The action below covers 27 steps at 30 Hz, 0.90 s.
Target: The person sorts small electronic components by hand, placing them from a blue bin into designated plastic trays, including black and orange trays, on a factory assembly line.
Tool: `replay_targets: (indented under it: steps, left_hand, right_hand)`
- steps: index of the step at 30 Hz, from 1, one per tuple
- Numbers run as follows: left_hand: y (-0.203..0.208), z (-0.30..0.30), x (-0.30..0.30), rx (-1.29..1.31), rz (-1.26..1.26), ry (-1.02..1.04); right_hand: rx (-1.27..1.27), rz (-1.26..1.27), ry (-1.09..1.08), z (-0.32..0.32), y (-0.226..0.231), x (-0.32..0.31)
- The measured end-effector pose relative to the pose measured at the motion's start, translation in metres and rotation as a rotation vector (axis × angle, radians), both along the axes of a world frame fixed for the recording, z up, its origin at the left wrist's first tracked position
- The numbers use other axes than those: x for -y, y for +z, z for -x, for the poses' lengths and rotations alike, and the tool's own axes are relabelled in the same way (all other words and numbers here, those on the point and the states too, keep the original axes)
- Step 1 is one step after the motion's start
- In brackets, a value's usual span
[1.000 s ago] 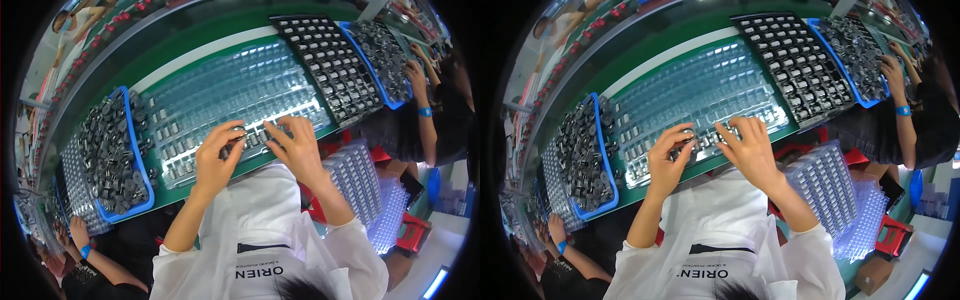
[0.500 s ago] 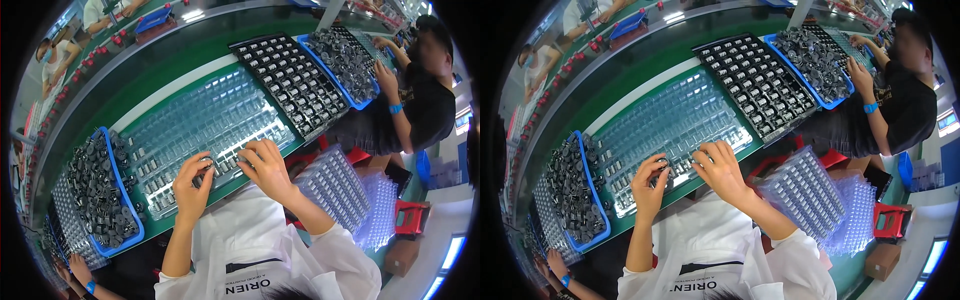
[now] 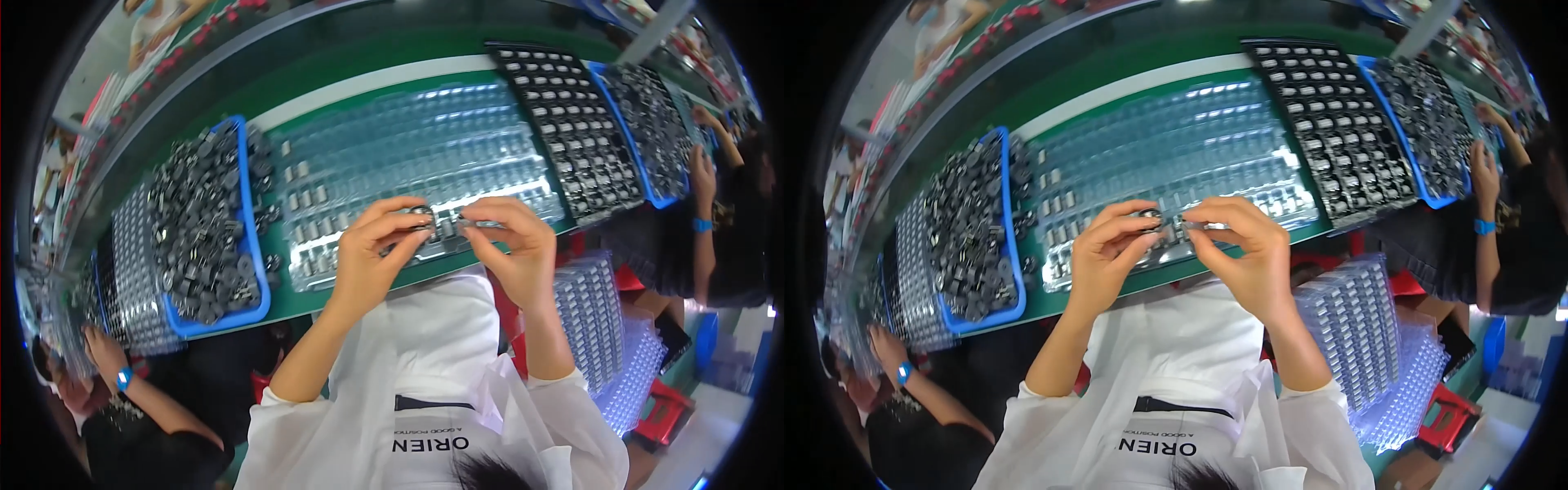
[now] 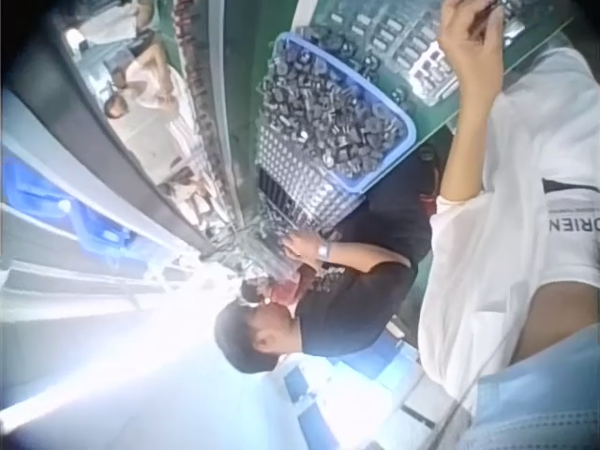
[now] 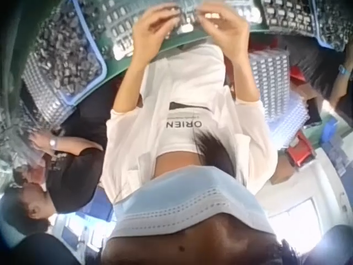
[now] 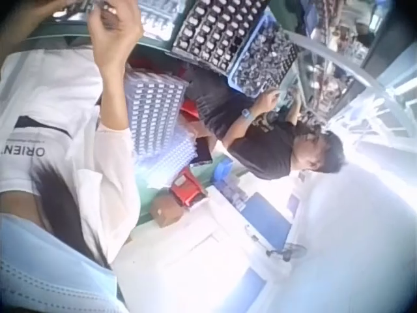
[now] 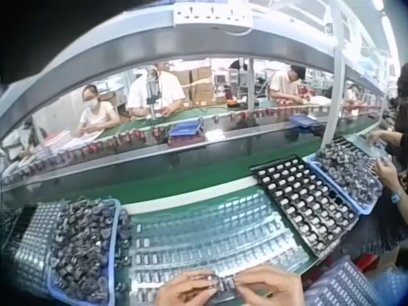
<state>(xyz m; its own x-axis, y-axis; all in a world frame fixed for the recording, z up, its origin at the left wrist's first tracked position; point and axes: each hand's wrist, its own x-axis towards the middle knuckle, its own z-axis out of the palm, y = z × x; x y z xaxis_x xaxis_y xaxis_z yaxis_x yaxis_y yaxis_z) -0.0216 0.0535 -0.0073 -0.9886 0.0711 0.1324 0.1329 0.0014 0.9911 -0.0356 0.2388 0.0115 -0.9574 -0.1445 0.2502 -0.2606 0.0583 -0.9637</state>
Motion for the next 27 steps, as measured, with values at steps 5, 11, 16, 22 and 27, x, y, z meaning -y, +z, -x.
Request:
replay_targets:
  steps: [5, 11, 16, 22, 27]
  left_hand:
    - [0.006, -0.016, 0.006, -0.041, 0.092, 0.011]
    - [0.010, -0.025, 0.009, -0.085, 0.125, 0.019]
    - [0.009, -0.026, 0.008, -0.110, 0.120, 0.014]
    - [0.010, -0.025, 0.008, -0.138, 0.110, 0.013]
    - [0.008, -0.024, 0.012, -0.179, 0.142, 0.004]
  right_hand:
    - [0.077, 0.061, 0.074, -0.009, 0.001, 0.004]
    - [-0.254, -0.205, 0.051, -0.016, 0.004, 0.009]
    - [-0.433, -0.280, 0.063, -0.014, 0.002, 0.016]
    - [-0.464, -0.312, 0.042, -0.012, 0.001, 0.019]
    - [-0.506, -0.366, 0.042, -0.013, 0.003, 0.022]
